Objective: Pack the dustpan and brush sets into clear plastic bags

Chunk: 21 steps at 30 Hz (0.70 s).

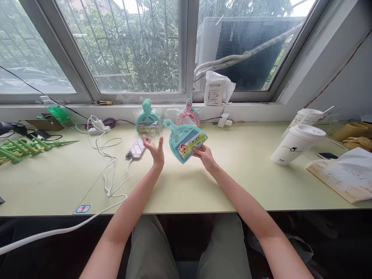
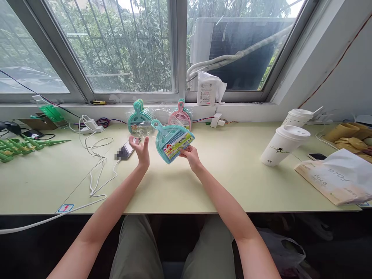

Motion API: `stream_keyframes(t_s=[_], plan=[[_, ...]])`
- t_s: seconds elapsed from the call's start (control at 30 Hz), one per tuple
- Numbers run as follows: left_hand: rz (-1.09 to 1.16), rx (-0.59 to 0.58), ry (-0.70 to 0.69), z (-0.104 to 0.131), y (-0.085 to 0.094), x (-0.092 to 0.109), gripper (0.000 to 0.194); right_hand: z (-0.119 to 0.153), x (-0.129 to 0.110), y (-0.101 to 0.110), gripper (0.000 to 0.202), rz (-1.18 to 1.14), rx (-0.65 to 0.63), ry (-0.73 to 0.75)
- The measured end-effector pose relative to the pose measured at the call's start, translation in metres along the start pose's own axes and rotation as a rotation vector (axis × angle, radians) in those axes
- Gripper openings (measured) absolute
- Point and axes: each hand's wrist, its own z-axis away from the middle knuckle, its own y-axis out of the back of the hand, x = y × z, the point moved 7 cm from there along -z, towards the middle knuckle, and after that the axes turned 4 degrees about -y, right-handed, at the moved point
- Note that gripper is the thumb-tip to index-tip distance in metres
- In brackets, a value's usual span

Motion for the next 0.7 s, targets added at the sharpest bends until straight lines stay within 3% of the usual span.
stream_keyframes(t_s=[0.13, 0.2, 0.37, 0.57, 0.7], plan=[[0.349, -0.508, 0.359, 0.019, -0.045, -0.022, 0.063, 0.002, 0.001, -0.003, 0.044, -0.001, -0.008, 0.012], [0.414, -0.633, 0.44, 0.035, -0.058, -0.022, 0.06, 0.003, 0.0, -0.002, 0.043, 0.002, 0.014, 0.023], [0.467, -0.777, 0.447, 0.056, -0.069, -0.003, 0.058, 0.005, -0.005, -0.001, 0.039, 0.003, 0.055, 0.046], [0.446, -0.735, 0.353, 0.053, -0.066, 0.012, 0.063, 0.007, -0.002, -0.005, 0.037, -0.027, 0.047, 0.041], [0.416, -0.781, 0.423, 0.065, -0.073, 0.007, 0.07, 0.009, -0.005, -0.003, 0.037, -0.046, 0.089, 0.074]])
